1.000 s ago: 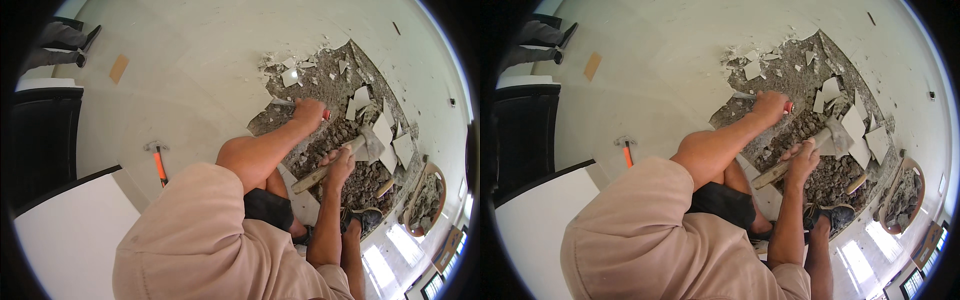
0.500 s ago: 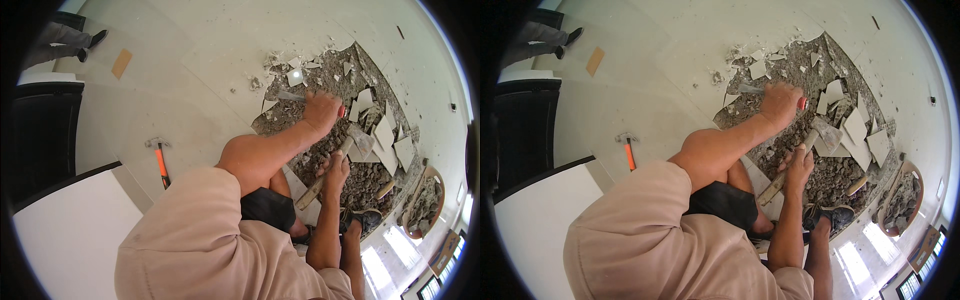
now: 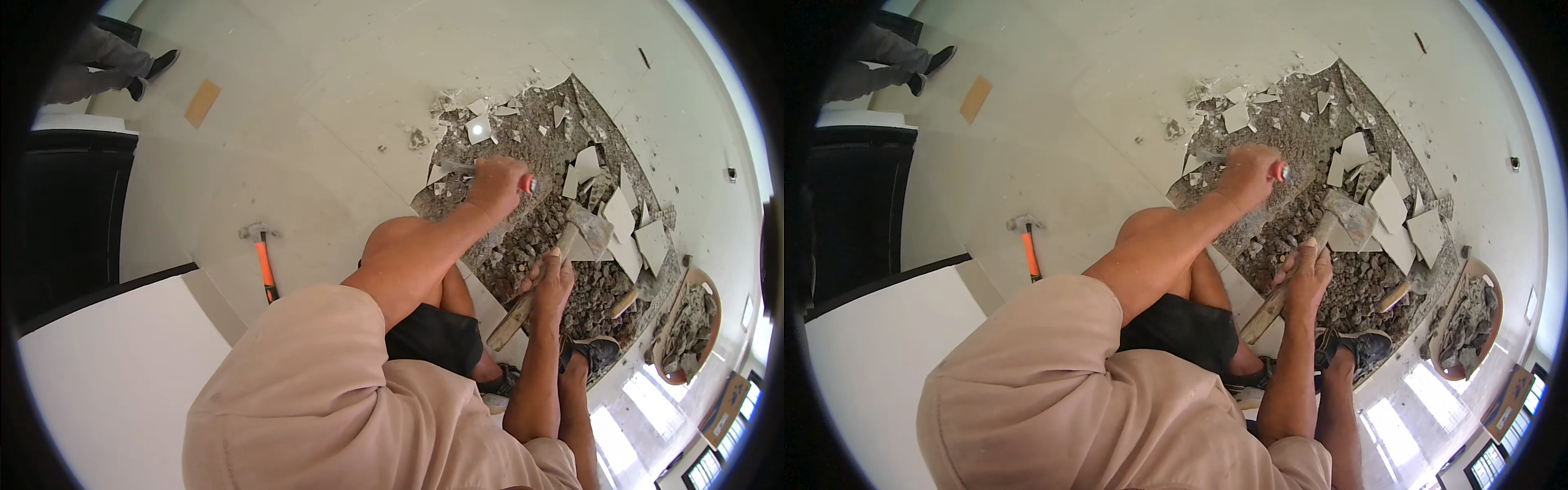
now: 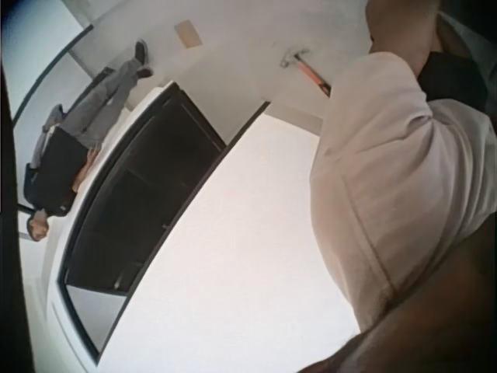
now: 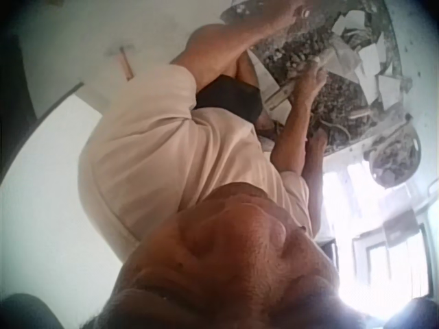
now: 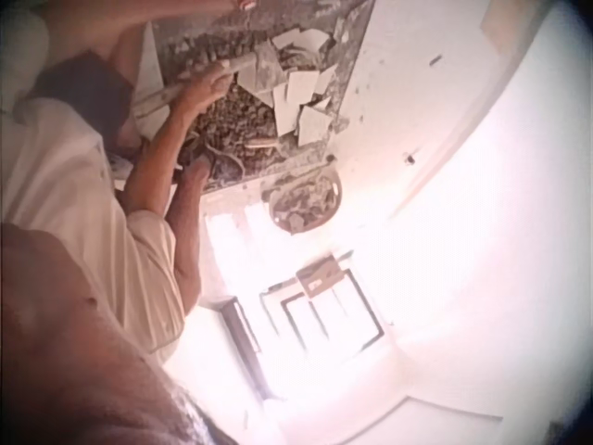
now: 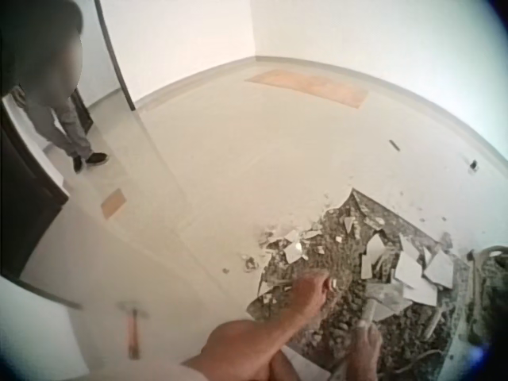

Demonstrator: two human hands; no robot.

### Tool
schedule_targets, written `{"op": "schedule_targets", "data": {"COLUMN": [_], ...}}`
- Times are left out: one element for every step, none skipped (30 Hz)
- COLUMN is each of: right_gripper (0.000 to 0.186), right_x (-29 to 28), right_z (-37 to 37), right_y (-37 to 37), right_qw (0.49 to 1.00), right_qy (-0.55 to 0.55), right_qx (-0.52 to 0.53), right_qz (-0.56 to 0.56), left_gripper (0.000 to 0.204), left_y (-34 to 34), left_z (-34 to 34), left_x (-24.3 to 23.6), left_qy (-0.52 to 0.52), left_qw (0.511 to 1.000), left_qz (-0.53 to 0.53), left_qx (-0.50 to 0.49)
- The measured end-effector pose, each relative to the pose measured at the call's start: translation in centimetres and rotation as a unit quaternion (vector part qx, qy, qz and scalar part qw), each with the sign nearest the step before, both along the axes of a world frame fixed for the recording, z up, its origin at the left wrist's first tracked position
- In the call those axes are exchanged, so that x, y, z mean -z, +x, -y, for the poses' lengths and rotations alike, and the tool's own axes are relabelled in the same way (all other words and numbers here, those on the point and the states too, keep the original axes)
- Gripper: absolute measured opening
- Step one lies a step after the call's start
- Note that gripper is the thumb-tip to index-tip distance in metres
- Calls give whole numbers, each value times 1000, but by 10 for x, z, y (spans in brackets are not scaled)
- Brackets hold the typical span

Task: The person uses a trowel and a hammer to pry up and break white floor tiles, then picks up the resulting shards and debris by hand and places them into a pile.

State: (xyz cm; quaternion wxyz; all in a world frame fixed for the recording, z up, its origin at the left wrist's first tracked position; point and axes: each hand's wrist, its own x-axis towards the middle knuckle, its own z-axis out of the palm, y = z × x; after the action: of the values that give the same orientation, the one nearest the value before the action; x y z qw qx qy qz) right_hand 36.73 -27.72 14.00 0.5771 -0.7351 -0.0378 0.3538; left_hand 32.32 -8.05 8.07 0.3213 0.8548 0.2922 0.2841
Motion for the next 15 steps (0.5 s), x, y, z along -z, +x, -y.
{"op": "schedule_targets", "data": {"right_gripper": [31,31,31,32,32,32,32,32,32,32,32,32,32,32,32], "right_x": [1,2,2,1,0,0,0,1,2,3,3,3,2,2,1], "right_z": [1,1,1,0,-1,1,2,4,5,6,5,4,4,5,4], "right_y": [-3,-6,-7,-9,-11,-9,-6,-1,-2,-3,-4,-5,-6,-8,-6], "right_qw": [1000,1000,1000,999,999,1000,1000,1000,1000,1000,1000,1000,1000,1000,1000], "right_qy": [-6,-8,-12,-17,-14,-12,-9,-8,1,10,9,6,3,0,3], "right_qx": [-22,-22,-26,-31,-32,-21,-10,-7,-8,-9,-7,-9,-11,-13,-5], "right_qz": [1,2,-2,-7,-8,-12,-17,-14,-1,13,12,16,19,17,14], "left_gripper": [13,14,14,14,15,15,15,15,15,14,13,13,12,12,12], "left_y": [-3,-6,-7,-9,-11,-7,-2,2,-1,-2,-4,-7,-9,-12,-10], "left_z": [-4,-8,-12,-17,-20,-19,-20,-19,-18,-17,-16,-17,-19,-20,-21], "left_x": [4,7,8,8,10,3,-10,-22,-21,-19,-17,-11,-5,1,3], "left_qy": [4,8,12,6,1,-1,-118,-234,-234,-144,-53,-56,-53,-50,-50], "left_qw": [999,995,995,995,994,995,991,966,966,984,992,992,995,996,996], "left_qz": [-40,-80,-81,-72,-63,-61,23,106,104,108,111,109,89,68,69], "left_qx": [-30,-61,-61,-74,-87,-85,-55,-24,-24,-4,16,15,7,-1,1]}}
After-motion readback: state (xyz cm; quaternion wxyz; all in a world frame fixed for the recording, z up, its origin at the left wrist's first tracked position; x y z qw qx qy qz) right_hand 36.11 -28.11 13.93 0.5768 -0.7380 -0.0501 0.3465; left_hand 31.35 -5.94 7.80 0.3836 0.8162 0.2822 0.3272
